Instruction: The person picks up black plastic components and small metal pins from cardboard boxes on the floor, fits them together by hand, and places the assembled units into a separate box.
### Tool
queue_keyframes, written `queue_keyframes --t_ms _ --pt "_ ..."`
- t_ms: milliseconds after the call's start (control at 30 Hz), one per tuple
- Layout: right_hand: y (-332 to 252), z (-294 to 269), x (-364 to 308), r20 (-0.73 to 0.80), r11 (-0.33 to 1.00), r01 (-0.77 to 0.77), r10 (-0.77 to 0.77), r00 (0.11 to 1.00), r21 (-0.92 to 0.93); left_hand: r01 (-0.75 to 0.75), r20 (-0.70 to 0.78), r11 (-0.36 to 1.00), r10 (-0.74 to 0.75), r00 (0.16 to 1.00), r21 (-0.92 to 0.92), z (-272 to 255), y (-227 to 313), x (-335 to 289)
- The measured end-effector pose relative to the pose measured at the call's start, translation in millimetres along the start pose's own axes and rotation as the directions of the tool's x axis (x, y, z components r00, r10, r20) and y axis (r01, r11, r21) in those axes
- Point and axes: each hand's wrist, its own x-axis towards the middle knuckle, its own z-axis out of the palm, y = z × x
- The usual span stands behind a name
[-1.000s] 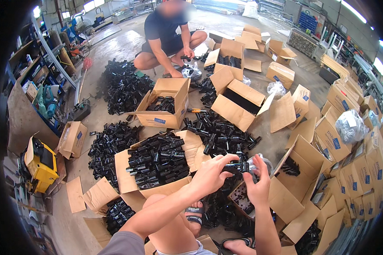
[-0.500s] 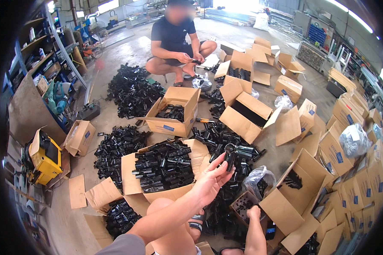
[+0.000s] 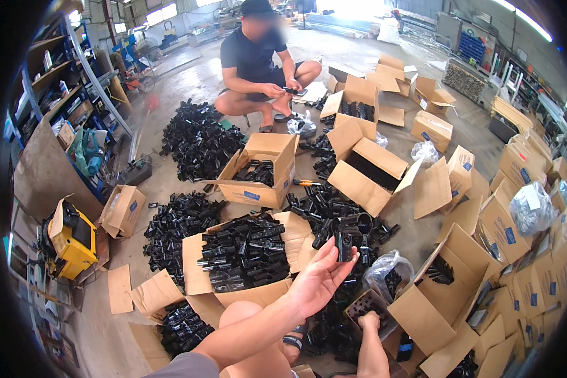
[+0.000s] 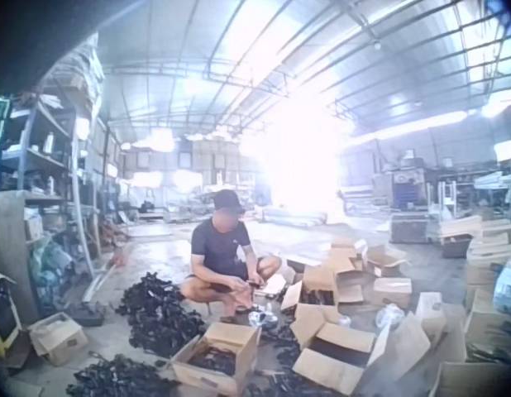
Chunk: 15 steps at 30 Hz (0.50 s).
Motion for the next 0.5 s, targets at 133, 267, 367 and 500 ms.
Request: queue_keyframes --t_ms 133,267,367,500 --pt "-12.0 -1.4 -6.7 0.054 0.997 0.042 -0.038 0.998 -0.063 -0.009 0.011 1.000 0.009 1.000 0.001 5.2 0.6 -1.2" --pt "-3.8 6.6 7.4 0.027 0.995 0.037 -0.034 0.999 -0.094 0.005 0.059 1.000 -0.006 0.998 0.016 8.4 -1.8 0.3" --pt "-3.7 9.3 6.6 -0.003 0.995 0.061 -0.061 0.998 -0.081 -0.007 0.050 0.999 0.005 0.999 0.051 9.2 -2.2 -3.3" --pt "-10.6 6.1 3.3 0.028 0.993 0.069 -0.067 0.997 -0.093 -0.011 0.054 0.997 0.007 0.999 0.081 7.4 -2.7 -5.2"
